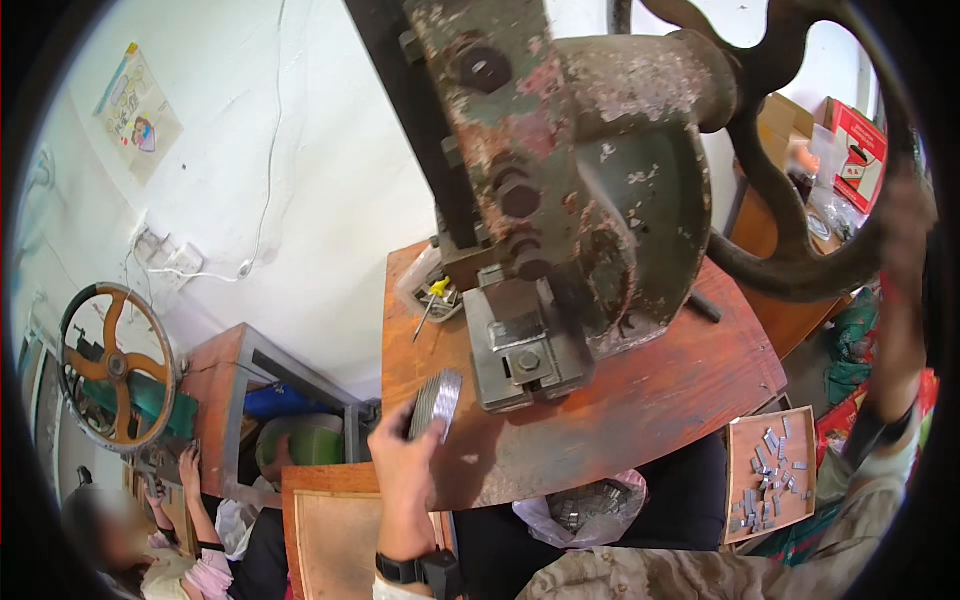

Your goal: Repeatedly place small metal parts into a manual hand-press and rotate the wheel to press or assemble them.

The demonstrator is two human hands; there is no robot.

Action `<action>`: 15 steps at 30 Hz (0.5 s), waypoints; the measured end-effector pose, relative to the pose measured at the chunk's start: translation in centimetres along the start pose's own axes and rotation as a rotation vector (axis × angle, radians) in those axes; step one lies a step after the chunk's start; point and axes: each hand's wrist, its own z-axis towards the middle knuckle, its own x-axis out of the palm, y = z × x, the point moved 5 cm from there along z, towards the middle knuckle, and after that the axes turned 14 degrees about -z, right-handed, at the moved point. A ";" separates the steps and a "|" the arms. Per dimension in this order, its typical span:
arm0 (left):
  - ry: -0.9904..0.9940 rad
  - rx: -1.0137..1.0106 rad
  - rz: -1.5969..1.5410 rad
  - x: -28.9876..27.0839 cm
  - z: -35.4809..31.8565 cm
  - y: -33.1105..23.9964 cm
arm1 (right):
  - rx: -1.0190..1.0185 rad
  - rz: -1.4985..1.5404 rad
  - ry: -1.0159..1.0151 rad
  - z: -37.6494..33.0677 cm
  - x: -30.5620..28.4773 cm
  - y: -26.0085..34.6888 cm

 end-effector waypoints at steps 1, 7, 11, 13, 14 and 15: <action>-0.008 -0.003 0.032 -2.1 -1.1 1.1 | -0.081 0.116 0.079 0.0 1.4 7.9; 0.309 0.587 0.666 3.6 -6.4 4.2 | 0.027 0.738 0.390 -8.1 9.8 23.2; 0.290 0.682 0.638 4.0 -6.9 4.4 | -0.223 0.706 0.416 -5.7 10.2 31.2; 0.283 0.684 0.639 3.8 -7.0 4.7 | -0.256 0.706 0.451 -5.1 10.3 33.2; 0.285 0.708 0.624 3.8 -7.0 4.7 | -0.262 0.708 0.449 -5.2 10.5 33.7; 0.290 0.734 0.607 3.9 -7.1 4.7 | -0.252 0.702 0.454 -5.4 10.7 34.0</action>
